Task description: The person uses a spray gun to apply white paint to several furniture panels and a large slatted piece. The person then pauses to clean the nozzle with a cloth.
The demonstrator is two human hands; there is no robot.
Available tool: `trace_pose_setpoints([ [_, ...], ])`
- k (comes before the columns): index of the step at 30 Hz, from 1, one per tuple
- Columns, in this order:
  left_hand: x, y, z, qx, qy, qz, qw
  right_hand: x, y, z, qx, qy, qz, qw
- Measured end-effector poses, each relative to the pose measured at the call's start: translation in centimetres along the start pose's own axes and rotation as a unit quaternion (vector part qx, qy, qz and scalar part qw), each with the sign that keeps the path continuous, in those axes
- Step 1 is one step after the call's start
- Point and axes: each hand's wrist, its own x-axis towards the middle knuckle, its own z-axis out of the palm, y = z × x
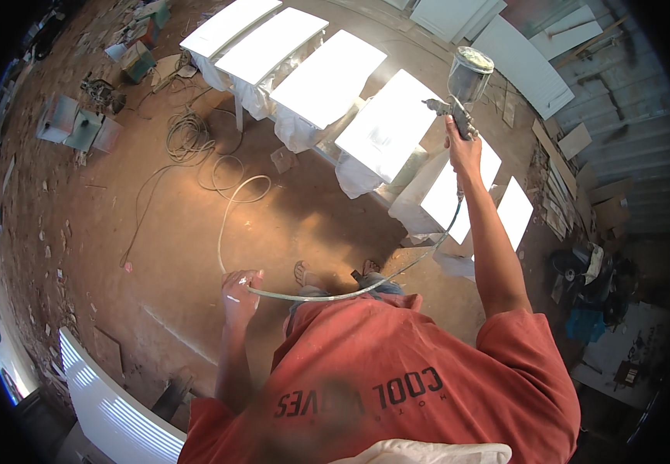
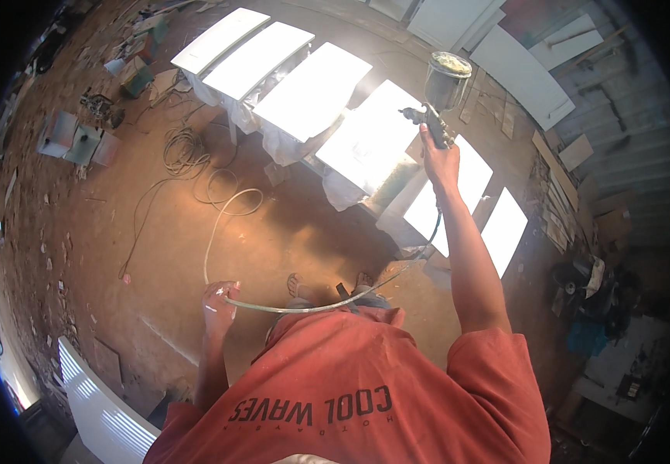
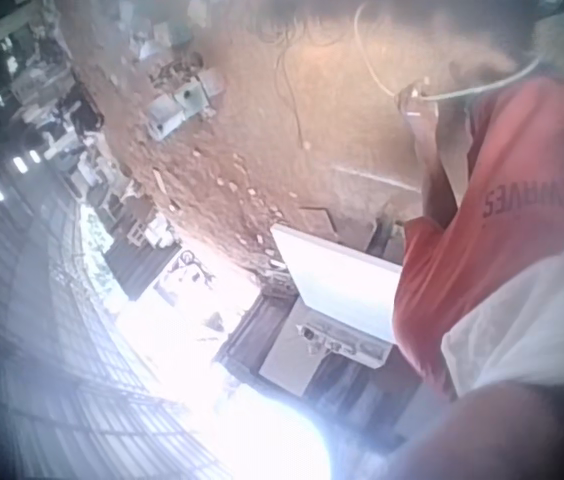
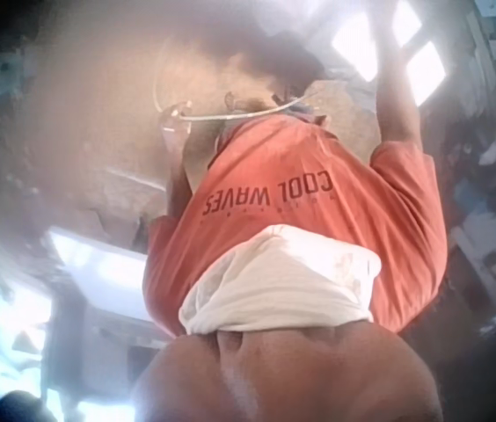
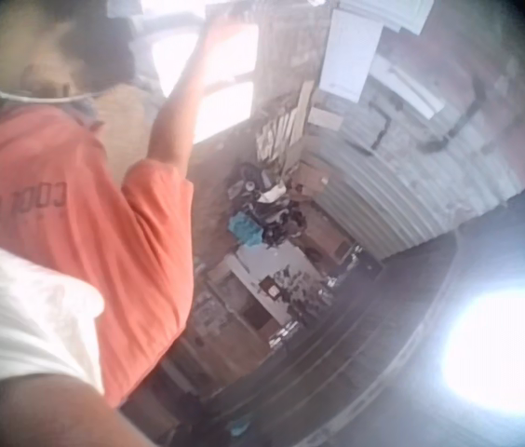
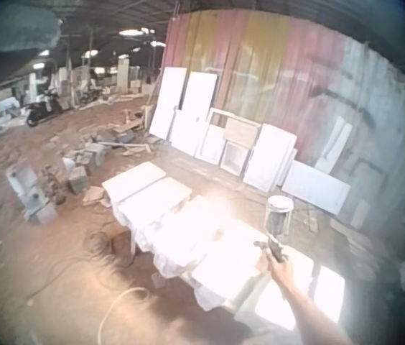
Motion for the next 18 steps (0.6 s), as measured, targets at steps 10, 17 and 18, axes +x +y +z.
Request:
trace_pose_setpoints([
  [10, 1.1, -1.9, -0.7, 0.001, -0.012, 0.008, 1.0, -8.0, -3.2, 0.2, 0.0, -0.196, 0.038, 0.98],
  [17, 2.4, -0.9, -0.5, 0.015, -0.01, 0.007, 1.0, -0.4, -2.9, 1.7, -0.065, -0.123, 0.024, 0.99],
  [18, 2.8, -0.6, -0.7, 0.019, -0.011, 0.007, 1.0, 1.3, -2.4, 2.0, -0.063, -0.101, 0.017, 0.993],
])
